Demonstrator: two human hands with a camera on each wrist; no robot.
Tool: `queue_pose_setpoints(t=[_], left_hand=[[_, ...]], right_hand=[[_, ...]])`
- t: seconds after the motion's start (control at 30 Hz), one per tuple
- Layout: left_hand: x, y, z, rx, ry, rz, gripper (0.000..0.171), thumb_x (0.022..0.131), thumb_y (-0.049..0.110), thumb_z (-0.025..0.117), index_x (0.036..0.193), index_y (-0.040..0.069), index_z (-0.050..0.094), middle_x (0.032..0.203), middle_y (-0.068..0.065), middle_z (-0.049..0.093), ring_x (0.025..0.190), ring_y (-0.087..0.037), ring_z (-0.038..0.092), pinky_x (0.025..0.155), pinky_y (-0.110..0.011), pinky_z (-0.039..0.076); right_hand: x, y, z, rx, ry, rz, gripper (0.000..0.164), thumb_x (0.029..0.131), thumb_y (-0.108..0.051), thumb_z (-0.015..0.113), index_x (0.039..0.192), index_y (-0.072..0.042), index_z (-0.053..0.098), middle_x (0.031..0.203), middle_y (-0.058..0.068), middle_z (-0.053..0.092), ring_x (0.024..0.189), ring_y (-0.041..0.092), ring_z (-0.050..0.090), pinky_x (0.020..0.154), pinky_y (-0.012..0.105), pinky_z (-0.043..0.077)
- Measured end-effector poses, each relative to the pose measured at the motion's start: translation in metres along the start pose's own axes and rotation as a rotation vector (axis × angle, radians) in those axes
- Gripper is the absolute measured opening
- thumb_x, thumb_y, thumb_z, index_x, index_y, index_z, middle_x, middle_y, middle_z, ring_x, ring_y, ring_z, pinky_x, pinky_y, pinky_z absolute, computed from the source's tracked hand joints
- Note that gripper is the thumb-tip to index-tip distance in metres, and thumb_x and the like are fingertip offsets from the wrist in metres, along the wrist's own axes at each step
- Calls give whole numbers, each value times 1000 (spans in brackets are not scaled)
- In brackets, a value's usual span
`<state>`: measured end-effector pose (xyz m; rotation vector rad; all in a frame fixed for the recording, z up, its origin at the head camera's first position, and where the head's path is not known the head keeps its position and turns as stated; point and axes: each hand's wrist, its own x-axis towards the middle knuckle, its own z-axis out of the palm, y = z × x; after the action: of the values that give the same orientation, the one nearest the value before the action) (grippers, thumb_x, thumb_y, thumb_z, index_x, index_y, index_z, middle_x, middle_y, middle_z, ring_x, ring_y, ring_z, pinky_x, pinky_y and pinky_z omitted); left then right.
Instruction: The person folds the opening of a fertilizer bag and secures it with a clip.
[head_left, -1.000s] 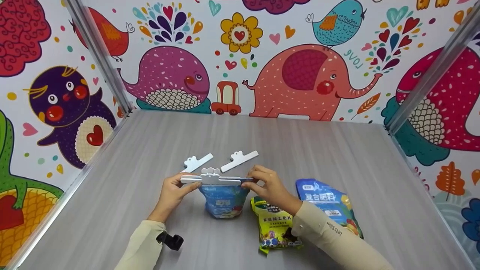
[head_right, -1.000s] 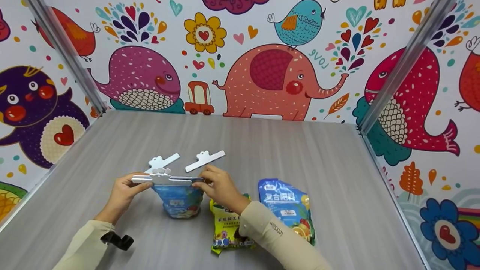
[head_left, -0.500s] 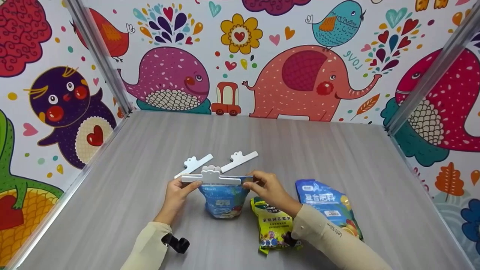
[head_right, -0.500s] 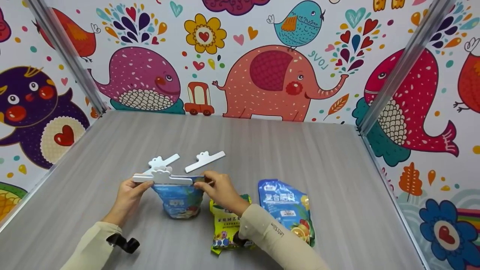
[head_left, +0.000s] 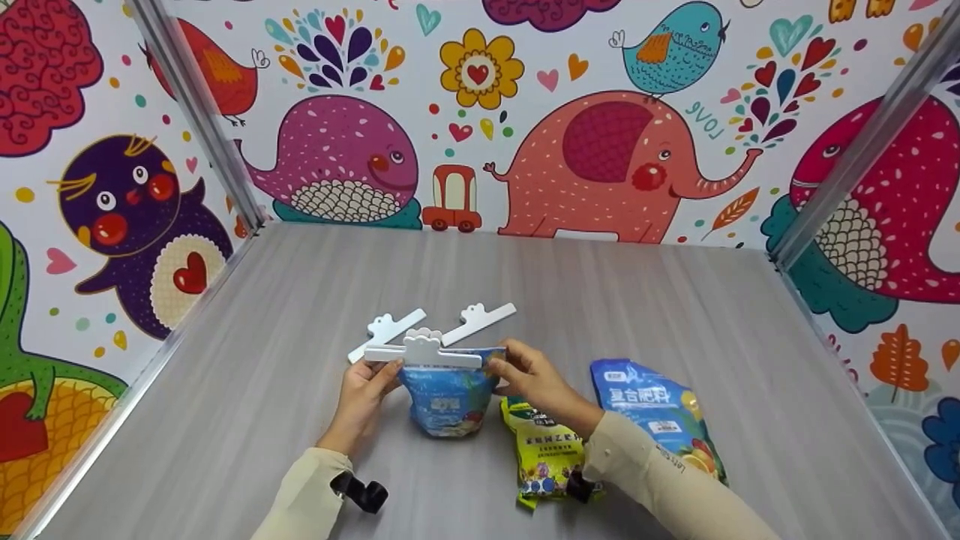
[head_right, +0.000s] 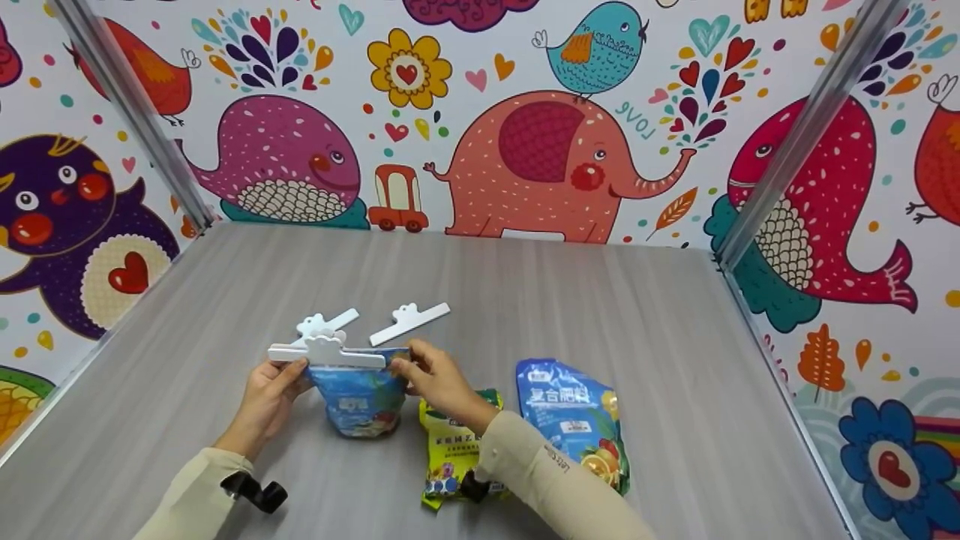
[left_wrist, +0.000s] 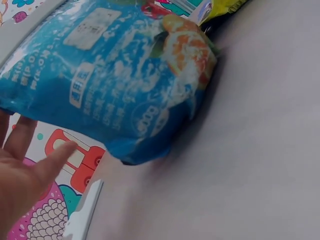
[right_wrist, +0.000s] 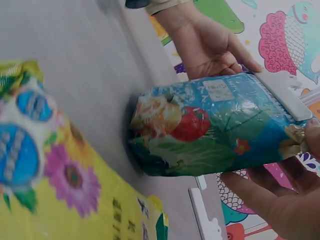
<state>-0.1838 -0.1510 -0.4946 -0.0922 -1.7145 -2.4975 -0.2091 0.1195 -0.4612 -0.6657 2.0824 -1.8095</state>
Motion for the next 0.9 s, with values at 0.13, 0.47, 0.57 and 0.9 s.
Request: queue_pose_setpoints(t=[0.13,0.47,0.57,0.9], left_hand=[[0,-2,3,-46,-5,0,13,95,-4,60,98,8,64,86,2,69,78,-7,66,72,-26,56],[0,-3,9,-41,71,-1,10,96,-4,59,103,2,62,87,0,70,78,-9,68,66,-27,58],[2,-4,10,-35,91,-10,10,95,-2,62,104,1,62,87,-1,71,76,-10,69,65,-27,58],[7,-2,14,-20,123,-33,12,93,0,67,103,0,61,84,-2,72,71,-12,70,61,-29,58]], right_hand=[[0,1,0,88,-9,37,18,104,-21,53,108,-3,54,105,9,59,108,27,60,87,54,52],[1,2,1,277,2,101,12,107,-18,47,106,-8,54,103,5,56,100,21,57,92,63,45],[1,2,2,323,20,107,10,107,-17,47,102,-12,54,102,5,56,99,21,57,93,64,45],[4,4,2,367,66,120,15,107,-18,46,93,-16,52,101,5,57,98,25,58,90,64,47]])
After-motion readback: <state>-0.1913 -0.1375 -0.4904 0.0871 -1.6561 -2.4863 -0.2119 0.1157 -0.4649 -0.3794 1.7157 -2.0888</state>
